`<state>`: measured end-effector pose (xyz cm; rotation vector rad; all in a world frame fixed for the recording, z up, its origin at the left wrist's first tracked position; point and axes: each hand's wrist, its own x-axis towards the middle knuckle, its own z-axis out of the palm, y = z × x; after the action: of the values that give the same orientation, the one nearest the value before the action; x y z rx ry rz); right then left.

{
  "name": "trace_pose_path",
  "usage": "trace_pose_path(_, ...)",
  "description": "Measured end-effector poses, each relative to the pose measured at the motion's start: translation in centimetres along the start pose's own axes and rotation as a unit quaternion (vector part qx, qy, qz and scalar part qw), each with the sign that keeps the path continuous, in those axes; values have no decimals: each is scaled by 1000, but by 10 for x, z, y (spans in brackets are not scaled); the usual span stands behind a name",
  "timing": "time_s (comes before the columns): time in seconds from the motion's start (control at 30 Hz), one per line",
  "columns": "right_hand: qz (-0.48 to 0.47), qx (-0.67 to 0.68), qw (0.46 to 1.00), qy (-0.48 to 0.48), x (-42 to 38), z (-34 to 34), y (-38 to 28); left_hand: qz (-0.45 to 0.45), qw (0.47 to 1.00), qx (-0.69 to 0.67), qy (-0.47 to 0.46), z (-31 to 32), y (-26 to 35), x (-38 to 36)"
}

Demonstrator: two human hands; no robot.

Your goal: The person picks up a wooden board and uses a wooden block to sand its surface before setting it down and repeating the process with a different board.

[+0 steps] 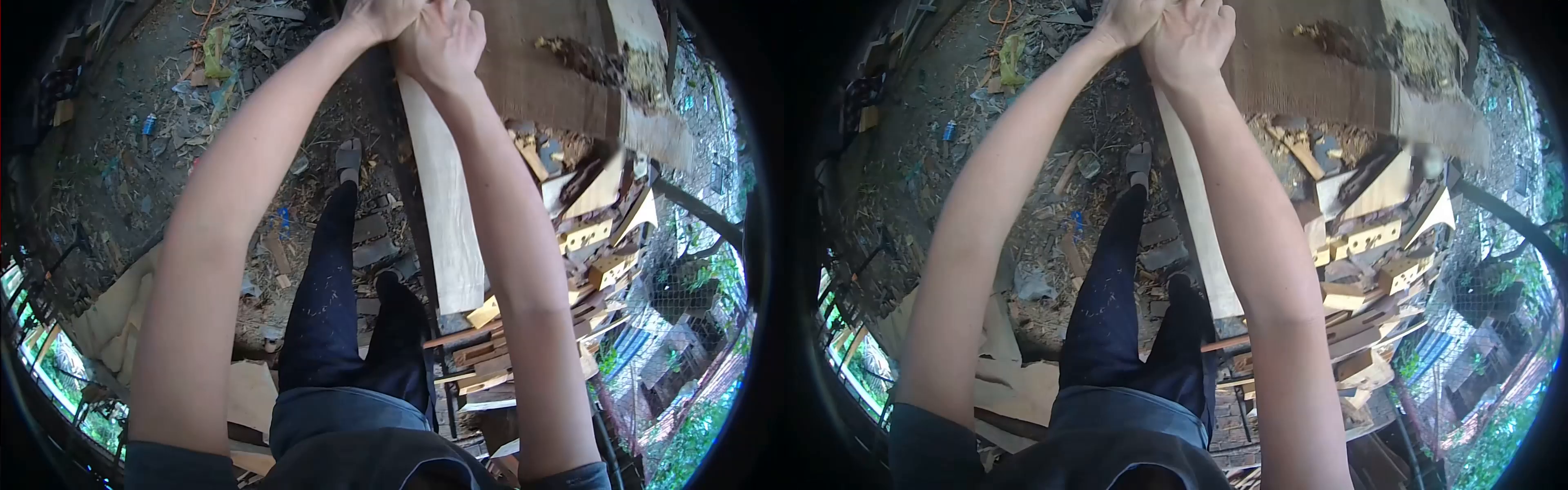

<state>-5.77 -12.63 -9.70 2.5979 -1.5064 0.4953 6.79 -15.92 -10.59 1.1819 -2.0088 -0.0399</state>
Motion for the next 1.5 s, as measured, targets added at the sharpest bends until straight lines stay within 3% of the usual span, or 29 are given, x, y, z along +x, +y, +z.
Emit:
trace_pose_path(0.07, -19, 53, 997, 47, -30, -4, 8, -135, 989, -41, -39, -7, 44, -10)
trace_pose_path(0.1, -33, 74, 994, 74, -65, -13, 11, -132, 989, -67, 30, 7, 69, -39)
trace_pose_path(0.13, -4, 74, 997, 3, -106, -40, 7, -122, 991, -57, 9, 8, 105, -64)
trace_pose_path(0.17, 18, 66, 993, -96, -151, -72, 3, -187, 973, -135, -4, 1, 155, -84)
trace_pose_path(0.23, 56, 29, 959, -277, -255, -111, 3, -236, 953, -167, -94, 2, 244, -138)
trace_pose_path(0.27, 74, 18, 963, -259, -317, -122, 0, -290, 930, -207, -91, -1, 289, -164)
trace_pose_path(0.3, 66, 2, 966, -249, -340, -149, -2, -253, 944, -173, -123, -8, 329, -182)
trace_pose_path(0.37, 153, 30, 907, -392, -373, -180, -5, -219, 959, -131, -127, -3, 384, -212)
trace_pose_path(0.47, 171, 57, 920, -347, -361, -173, -2, -194, 957, -143, -163, 0, 367, -205)
trace_pose_path(0.5, 149, 33, 931, -331, -347, -160, 1, -181, 967, -138, -117, 12, 350, -200)
trace_pose_path(0.53, 77, 13, 963, -258, -315, -148, 5, -154, 975, -125, -96, 11, 318, -180)
trace_pose_path(0.63, 88, 2, 964, -252, -203, -102, 4, -159, 982, -101, -8, 11, 212, -116)
trace_pose_path(0.7, 7, -34, 988, -151, -130, -67, 4, -184, 974, -130, -1, 8, 135, -79)
trace_pose_path(0.73, -14, -27, 995, -93, -94, -46, 2, -145, 984, -97, 37, 4, 96, -61)
trace_pose_path(0.77, -23, -29, 998, -50, -60, -27, -1, -101, 994, -32, 30, 1, 57, -46)
trace_pose_path(0.8, -14, -12, 999, -46, -26, -12, -6, -120, 990, -65, 38, -3, 28, -30)
trace_pose_path(0.83, -3, 3, 999, -40, -1, -3, -10, -53, 997, -47, 3, -7, -1, -11)
trace_pose_path(0.87, 1, 6, 999, -36, 15, 2, -12, -36, 998, -40, 27, -7, -19, 0)
trace_pose_path(0.9, 2, 12, 1000, -25, 29, 5, -12, -69, 996, -64, -9, -14, -24, 8)
trace_pose_path(0.97, 6, 14, 1000, -14, 15, -2, -9, -92, 995, -30, 28, -11, -4, 3)
trace_pose_path(1.03, -64, 15, 997, 36, -40, -9, 4, -110, 990, -7, 85, 8, 38, -36)
trace_pose_path(1.07, -53, -6, 999, 9, -78, -27, 4, -145, 986, -56, 58, 10, 76, -58)
trace_pose_path(1.17, 55, 45, 959, -275, -227, -98, -2, -240, 958, -155, -30, 2, 214, -128)
trace_pose_path(1.2, 107, 58, 915, -385, -267, -123, -4, -363, 884, -293, -26, -5, 263, -143)
trace_pose_path(1.23, 110, 51, 919, -374, -322, -135, -1, -355, 893, -257, -101, -11, 299, -163)
trace_pose_path(1.27, 138, 42, 910, -390, -340, -155, -3, -284, 932, -195, -109, -3, 335, -185)
trace_pose_path(1.3, 168, 32, 898, -406, -346, -166, -4, -211, 961, -133, -117, -3, 350, -186)
trace_pose_path(1.4, 169, 55, 916, -359, -341, -168, -1, -201, 957, -158, -138, 2, 347, -188)
trace_pose_path(1.5, 83, 33, 966, -243, -282, -131, 6, -153, 977, -113, -99, 5, 277, -150)
